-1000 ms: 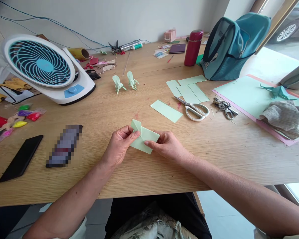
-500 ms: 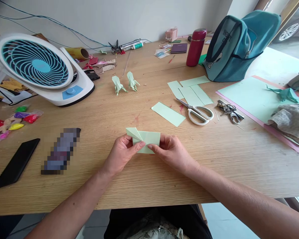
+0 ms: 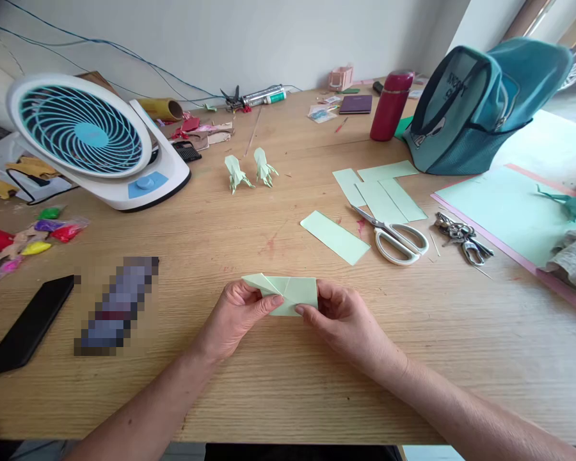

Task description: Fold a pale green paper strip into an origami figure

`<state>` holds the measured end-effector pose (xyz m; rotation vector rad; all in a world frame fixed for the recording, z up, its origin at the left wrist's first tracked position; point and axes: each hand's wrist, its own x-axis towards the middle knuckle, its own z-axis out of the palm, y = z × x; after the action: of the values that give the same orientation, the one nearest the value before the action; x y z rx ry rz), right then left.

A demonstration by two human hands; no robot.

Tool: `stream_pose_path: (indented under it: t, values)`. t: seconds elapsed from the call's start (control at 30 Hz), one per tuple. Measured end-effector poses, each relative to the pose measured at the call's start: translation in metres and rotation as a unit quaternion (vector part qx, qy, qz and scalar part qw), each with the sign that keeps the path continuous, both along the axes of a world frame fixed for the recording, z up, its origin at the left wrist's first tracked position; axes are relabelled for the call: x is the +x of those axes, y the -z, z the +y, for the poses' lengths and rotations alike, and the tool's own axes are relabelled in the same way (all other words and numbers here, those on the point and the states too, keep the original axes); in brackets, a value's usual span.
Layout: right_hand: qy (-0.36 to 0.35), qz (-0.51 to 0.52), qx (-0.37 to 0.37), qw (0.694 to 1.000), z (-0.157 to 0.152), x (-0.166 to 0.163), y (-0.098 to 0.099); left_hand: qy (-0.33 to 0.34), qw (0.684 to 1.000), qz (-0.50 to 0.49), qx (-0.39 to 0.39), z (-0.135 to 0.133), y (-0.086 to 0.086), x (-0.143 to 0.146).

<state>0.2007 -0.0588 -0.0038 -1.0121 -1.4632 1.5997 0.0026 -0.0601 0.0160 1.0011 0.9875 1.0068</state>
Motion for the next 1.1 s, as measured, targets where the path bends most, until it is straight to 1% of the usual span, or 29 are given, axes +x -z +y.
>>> stream_pose_path:
  t: [0.07,0.13,0.23,0.3,0.37,0.43,0.53,0.6,0.7,0.77,0.93,1.03,1.1]
  values:
    - [0.028,-0.007,0.022,0.999,0.000,0.001,0.000,-0.001,1.000,0.019,0.023,0.000,-0.002,-0.001]
    - [0.044,-0.002,0.057,0.997,0.001,0.002,-0.003,-0.007,0.997,0.042,0.065,0.001,-0.005,-0.003]
    - [0.047,0.016,0.123,0.991,0.000,0.001,-0.010,-0.004,0.990,0.062,0.124,0.001,-0.008,-0.005]
    - [0.045,0.041,0.144,0.988,0.000,0.000,-0.014,0.002,0.989,0.064,0.133,0.002,-0.008,-0.005]
    - [0.045,0.069,0.145,0.986,0.001,-0.001,-0.014,0.004,0.993,0.039,0.109,0.003,-0.006,-0.005]
    - [0.059,0.079,0.154,0.983,0.002,0.000,-0.013,0.001,0.998,-0.005,0.068,0.004,-0.003,-0.004]
    - [0.105,0.058,0.186,0.975,0.004,0.002,-0.011,-0.016,0.998,-0.056,0.014,0.005,-0.001,-0.002]
    - [0.125,0.046,0.194,0.972,0.006,0.004,-0.010,-0.036,0.995,-0.087,-0.015,0.005,-0.001,-0.001]
    - [0.139,0.024,0.211,0.967,0.008,0.005,-0.010,-0.052,0.988,-0.130,-0.062,0.006,-0.001,-0.002]
    - [0.141,0.004,0.233,0.962,0.008,0.005,-0.010,-0.059,0.985,-0.145,-0.079,0.007,0.000,-0.004]
    - [0.132,-0.057,0.296,0.944,0.007,0.005,-0.008,-0.077,0.985,-0.131,-0.079,0.007,-0.002,-0.006]
    - [0.117,-0.078,0.316,0.938,0.007,0.006,-0.008,-0.083,0.991,-0.082,-0.059,0.007,-0.003,-0.006]
    - [0.098,-0.086,0.315,0.940,0.007,0.006,-0.009,-0.087,0.994,-0.040,-0.053,0.006,-0.003,-0.005]
